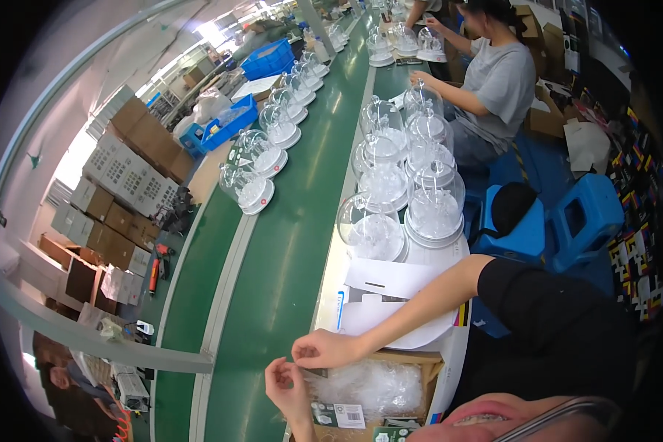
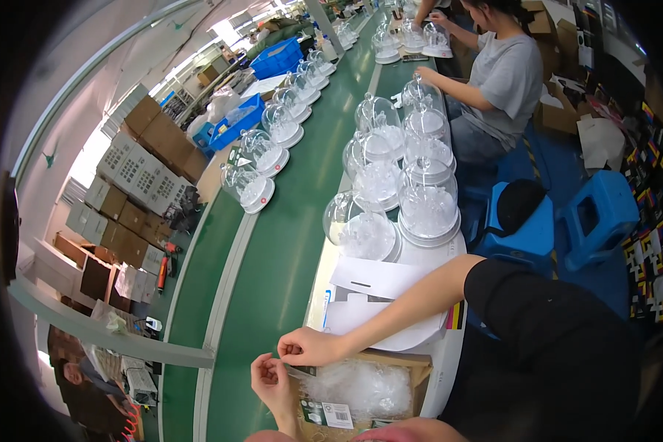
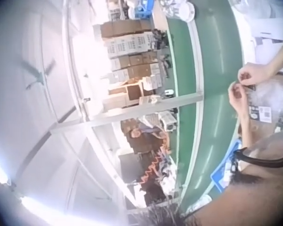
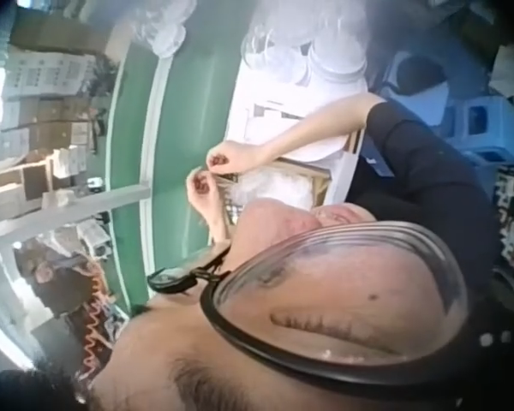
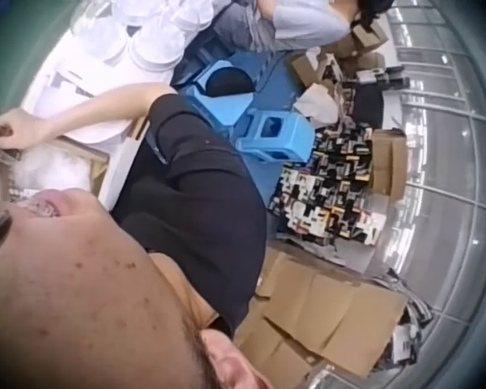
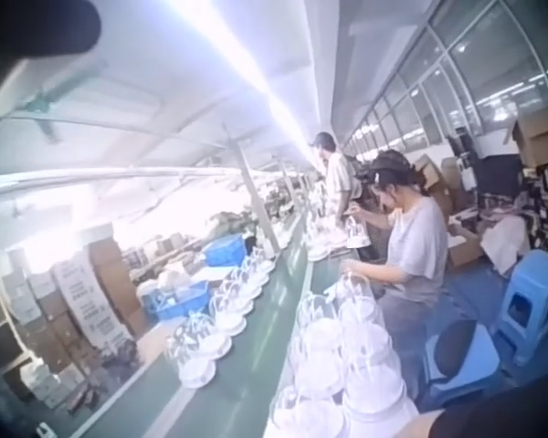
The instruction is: Assembling and packing small components, including instruction sheets and light fixtures, into boxes on a production line.
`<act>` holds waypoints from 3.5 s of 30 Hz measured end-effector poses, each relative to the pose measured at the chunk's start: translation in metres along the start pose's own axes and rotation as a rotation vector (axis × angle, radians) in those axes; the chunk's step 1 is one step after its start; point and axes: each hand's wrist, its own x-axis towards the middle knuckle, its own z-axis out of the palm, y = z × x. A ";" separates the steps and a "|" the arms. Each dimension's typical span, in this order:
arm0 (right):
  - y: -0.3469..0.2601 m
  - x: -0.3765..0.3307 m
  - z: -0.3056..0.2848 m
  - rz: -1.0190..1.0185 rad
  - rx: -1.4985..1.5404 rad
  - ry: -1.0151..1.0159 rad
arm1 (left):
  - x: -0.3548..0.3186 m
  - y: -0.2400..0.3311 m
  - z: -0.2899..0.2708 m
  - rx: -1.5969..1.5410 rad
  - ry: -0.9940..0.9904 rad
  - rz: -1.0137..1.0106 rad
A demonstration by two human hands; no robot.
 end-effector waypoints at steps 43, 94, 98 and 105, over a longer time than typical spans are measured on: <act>0.024 0.004 -0.006 0.110 0.239 0.035 | 0.001 0.007 0.003 0.040 -0.028 0.194; 0.002 -0.014 0.007 -0.045 -0.029 -0.170 | -0.206 0.107 -0.240 1.347 0.529 -0.380; 0.001 -0.012 0.004 -0.148 -0.120 -0.224 | -0.217 0.085 -0.250 1.278 0.475 -0.284; 0.001 -0.008 0.001 -0.262 -0.127 -0.200 | -0.141 0.099 -0.102 0.854 0.063 -0.226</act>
